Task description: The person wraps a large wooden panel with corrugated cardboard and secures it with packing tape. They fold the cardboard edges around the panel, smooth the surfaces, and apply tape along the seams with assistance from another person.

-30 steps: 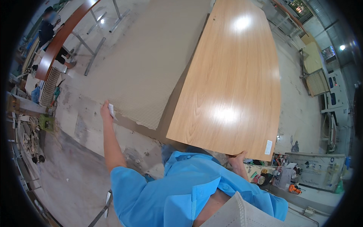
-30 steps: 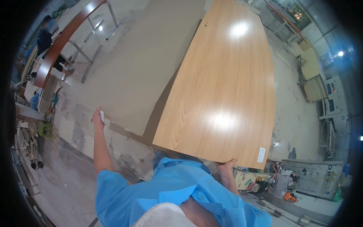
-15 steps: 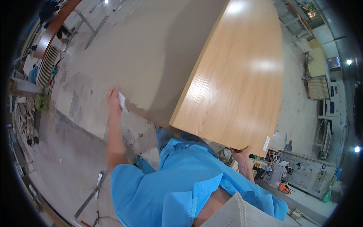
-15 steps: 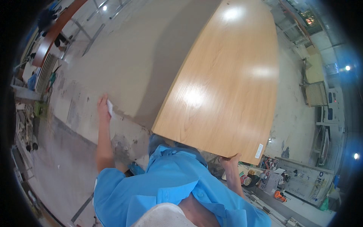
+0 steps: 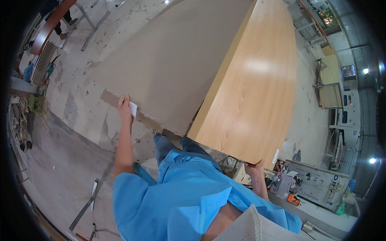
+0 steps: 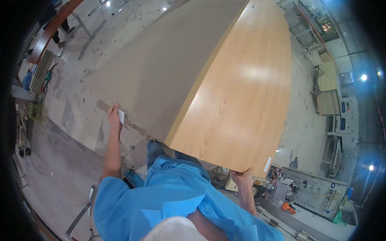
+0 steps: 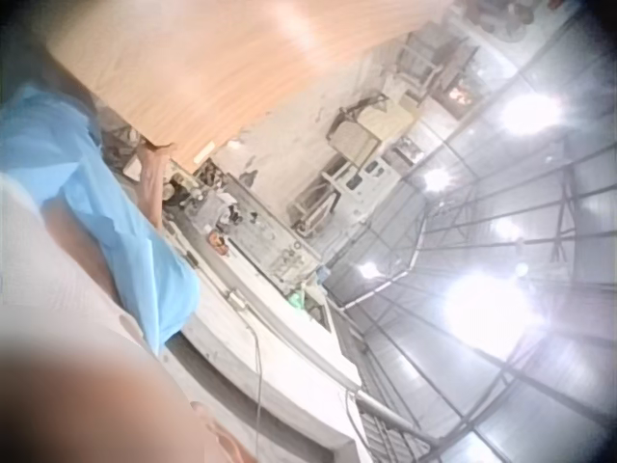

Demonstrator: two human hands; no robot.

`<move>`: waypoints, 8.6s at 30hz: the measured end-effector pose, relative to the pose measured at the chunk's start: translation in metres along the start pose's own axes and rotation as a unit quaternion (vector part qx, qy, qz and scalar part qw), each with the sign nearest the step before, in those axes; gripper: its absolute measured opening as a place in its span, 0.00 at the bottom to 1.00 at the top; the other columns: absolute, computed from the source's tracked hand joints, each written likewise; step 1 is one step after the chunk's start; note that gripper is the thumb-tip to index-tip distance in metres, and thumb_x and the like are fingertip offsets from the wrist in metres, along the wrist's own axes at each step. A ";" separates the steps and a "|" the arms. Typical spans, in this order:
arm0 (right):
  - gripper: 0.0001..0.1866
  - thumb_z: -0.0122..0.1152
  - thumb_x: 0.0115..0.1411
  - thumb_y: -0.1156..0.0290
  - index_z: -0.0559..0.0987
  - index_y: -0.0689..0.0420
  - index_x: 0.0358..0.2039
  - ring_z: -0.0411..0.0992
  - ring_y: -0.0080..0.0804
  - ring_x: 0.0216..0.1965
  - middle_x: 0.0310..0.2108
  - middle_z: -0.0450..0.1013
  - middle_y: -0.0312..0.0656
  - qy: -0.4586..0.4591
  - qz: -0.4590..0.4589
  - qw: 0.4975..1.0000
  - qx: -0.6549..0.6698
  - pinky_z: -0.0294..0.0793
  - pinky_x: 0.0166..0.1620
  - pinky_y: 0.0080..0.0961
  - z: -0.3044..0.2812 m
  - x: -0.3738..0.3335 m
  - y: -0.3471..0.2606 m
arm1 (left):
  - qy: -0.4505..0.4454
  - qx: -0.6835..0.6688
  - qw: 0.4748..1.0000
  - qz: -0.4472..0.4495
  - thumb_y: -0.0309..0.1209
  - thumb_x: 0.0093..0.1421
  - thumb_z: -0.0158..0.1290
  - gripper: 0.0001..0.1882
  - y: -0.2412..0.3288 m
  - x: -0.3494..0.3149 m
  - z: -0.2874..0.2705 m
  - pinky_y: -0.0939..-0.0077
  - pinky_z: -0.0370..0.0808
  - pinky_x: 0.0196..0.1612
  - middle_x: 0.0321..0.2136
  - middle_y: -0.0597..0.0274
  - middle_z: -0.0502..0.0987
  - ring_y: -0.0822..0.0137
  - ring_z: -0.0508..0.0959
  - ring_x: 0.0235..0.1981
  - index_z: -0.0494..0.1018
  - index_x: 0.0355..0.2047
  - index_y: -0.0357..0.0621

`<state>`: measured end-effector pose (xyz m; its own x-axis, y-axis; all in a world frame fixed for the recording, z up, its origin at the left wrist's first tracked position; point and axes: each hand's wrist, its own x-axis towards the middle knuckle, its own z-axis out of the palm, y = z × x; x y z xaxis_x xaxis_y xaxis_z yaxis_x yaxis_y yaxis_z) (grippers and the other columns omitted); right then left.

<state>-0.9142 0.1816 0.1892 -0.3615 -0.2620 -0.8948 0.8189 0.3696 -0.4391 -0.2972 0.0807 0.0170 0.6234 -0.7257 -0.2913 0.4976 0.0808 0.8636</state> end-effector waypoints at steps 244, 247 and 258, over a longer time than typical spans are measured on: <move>0.39 0.44 0.65 0.35 0.64 0.52 0.65 0.68 0.47 0.60 0.61 0.65 0.47 -0.041 0.017 0.999 -0.002 0.72 0.61 0.52 0.005 0.066 0.069 | -0.085 0.114 0.946 -0.291 0.31 0.62 0.63 0.10 -0.073 -0.288 0.033 0.78 0.67 0.23 0.23 0.66 0.79 0.78 0.73 0.20 0.81 0.32 0.34; 0.38 0.45 0.65 0.36 0.65 0.51 0.64 0.68 0.46 0.60 0.61 0.66 0.46 -0.016 0.013 1.000 0.008 0.72 0.60 0.52 0.004 0.066 0.066 | -0.065 0.105 0.941 -0.315 0.30 0.62 0.63 0.10 -0.073 -0.292 0.036 0.79 0.66 0.22 0.21 0.67 0.78 0.78 0.73 0.19 0.81 0.31 0.34; 0.37 0.45 0.65 0.36 0.67 0.50 0.63 0.69 0.45 0.60 0.61 0.67 0.45 0.038 0.009 0.999 0.001 0.73 0.59 0.50 -0.003 0.070 0.049 | -0.061 0.110 0.946 -0.300 0.31 0.62 0.62 0.12 -0.067 -0.303 0.035 0.77 0.64 0.21 0.18 0.69 0.76 0.79 0.72 0.18 0.79 0.26 0.35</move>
<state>-0.9006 0.1836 0.1045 -0.3793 -0.1877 -0.9060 0.8263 0.3718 -0.4230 -0.5403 0.2710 0.0620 0.1873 -0.6705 -0.7179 0.5931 -0.5054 0.6267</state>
